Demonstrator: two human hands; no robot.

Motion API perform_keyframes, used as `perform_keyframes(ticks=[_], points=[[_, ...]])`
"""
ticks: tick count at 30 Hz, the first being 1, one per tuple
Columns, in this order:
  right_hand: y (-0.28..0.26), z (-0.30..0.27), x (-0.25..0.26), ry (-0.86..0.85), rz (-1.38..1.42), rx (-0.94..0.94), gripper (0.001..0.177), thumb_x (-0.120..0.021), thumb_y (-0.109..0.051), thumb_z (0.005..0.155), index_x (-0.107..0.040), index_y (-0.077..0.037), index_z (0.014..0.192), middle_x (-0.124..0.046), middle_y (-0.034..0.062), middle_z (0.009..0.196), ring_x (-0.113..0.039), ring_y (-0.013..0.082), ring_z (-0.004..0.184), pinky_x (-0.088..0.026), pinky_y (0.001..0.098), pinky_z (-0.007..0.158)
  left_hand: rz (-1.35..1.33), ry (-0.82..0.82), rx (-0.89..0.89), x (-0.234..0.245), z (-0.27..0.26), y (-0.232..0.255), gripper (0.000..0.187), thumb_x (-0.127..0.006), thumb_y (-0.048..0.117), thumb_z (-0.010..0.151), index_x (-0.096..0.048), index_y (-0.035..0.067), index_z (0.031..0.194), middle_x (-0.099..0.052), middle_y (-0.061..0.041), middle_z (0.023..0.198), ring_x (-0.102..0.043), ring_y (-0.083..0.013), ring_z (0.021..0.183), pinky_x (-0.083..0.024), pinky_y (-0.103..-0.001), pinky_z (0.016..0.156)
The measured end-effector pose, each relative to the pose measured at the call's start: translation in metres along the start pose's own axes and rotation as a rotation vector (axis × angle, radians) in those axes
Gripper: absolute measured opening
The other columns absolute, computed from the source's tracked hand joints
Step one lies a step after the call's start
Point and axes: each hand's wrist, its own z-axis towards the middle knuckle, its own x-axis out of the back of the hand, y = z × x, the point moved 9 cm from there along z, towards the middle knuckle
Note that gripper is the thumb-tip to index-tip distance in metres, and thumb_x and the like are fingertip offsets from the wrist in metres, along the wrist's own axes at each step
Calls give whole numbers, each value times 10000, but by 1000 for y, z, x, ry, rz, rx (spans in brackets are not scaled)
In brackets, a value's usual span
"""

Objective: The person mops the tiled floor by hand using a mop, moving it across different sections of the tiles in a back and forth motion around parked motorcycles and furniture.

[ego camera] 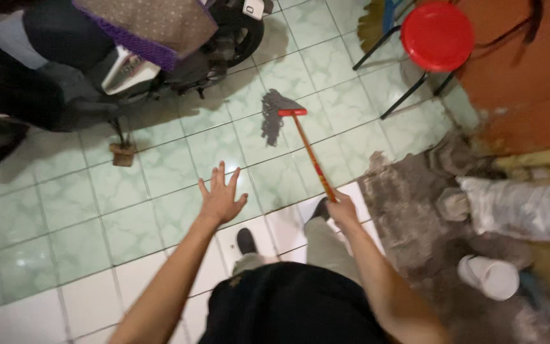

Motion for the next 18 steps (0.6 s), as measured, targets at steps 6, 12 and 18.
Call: perform_keyframes(ticks=[6, 12, 18], points=[[-21, 125, 41, -119, 112, -46, 614, -642, -49, 866, -590, -196, 1461, -541, 29, 617, -409, 134, 419, -295, 350, 354, 51, 88, 14, 27, 58, 91, 824, -629, 486, 915, -256, 218, 1598, -50, -218, 1691, -119, -414, 1547, -90, -743, 1152], [-90, 201, 91, -178, 48, -27, 626, -618, -28, 873, -576, -197, 1474, -515, 32, 611, -396, 135, 408, -308, 332, 354, -86, 201, 104, 53, 102, 165, 854, -651, 478, 892, -256, 219, 1603, -47, -218, 1689, -103, -411, 1546, -76, -746, 1149], [-149, 268, 105, -267, 135, -30, 655, -630, -27, 878, -512, -140, 1513, -606, 57, 714, -409, 107, 455, -297, 306, 370, -149, 148, 274, 59, 132, 180, 872, -662, 488, 876, -245, 208, 1590, 1, -225, 1681, -54, -418, 1548, -52, -745, 1140]])
